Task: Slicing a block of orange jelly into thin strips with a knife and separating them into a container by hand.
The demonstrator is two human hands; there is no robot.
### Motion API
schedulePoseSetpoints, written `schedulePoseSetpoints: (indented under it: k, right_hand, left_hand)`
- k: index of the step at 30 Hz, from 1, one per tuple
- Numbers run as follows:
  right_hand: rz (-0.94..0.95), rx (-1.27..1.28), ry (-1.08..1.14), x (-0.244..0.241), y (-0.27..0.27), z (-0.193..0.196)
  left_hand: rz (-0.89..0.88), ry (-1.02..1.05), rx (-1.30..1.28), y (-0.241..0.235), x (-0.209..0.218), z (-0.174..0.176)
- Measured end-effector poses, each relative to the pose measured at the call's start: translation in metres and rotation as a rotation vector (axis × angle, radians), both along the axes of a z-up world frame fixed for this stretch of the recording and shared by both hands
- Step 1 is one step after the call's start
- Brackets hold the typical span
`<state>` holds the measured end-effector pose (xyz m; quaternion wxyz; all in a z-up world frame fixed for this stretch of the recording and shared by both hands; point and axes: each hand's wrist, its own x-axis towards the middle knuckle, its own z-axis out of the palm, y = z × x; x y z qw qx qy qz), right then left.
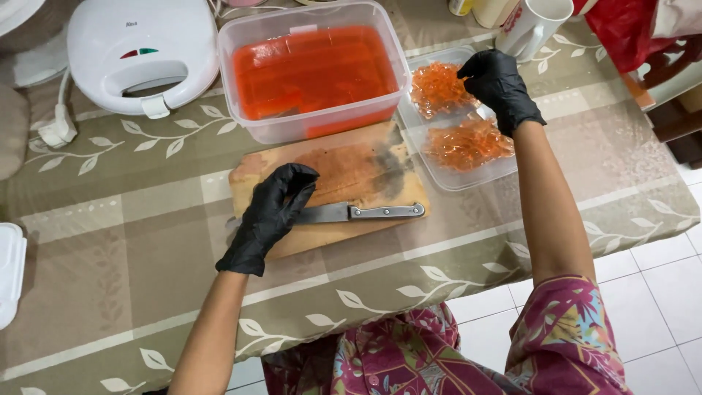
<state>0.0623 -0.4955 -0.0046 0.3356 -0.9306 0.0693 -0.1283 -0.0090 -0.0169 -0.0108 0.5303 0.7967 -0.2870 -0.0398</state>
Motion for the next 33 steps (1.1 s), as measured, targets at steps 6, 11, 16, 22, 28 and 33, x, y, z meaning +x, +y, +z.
schedulePoseSetpoints:
  k: [6, 11, 16, 22, 28, 33]
  right_hand:
    - [-0.043, 0.129, -0.025, -0.035, -0.009, 0.012]
    - [-0.116, -0.058, 0.179, -0.073, -0.026, -0.003]
    - [-0.089, -0.081, 0.231, -0.084, -0.016, -0.002]
    - [-0.089, -0.299, 0.298, -0.088, -0.034, -0.016]
    - [-0.053, -0.356, 0.286, -0.101, -0.032, 0.000]
    - [-0.045, -0.288, 0.325, -0.104, -0.038, 0.000]
  left_hand:
    - [-0.026, 0.006, 0.020, -0.008, -0.001, -0.002]
    - [-0.168, -0.168, 0.070, -0.056, 0.013, -0.008]
    - [-0.143, -0.555, 0.036, -0.158, 0.033, -0.043]
    - [-0.330, -0.512, 0.032, -0.284, 0.084, -0.073]
    - [-0.244, -0.754, 0.101, -0.368, 0.125, -0.110]
    - [-0.368, -0.678, 0.179, -0.382, 0.138, -0.106]
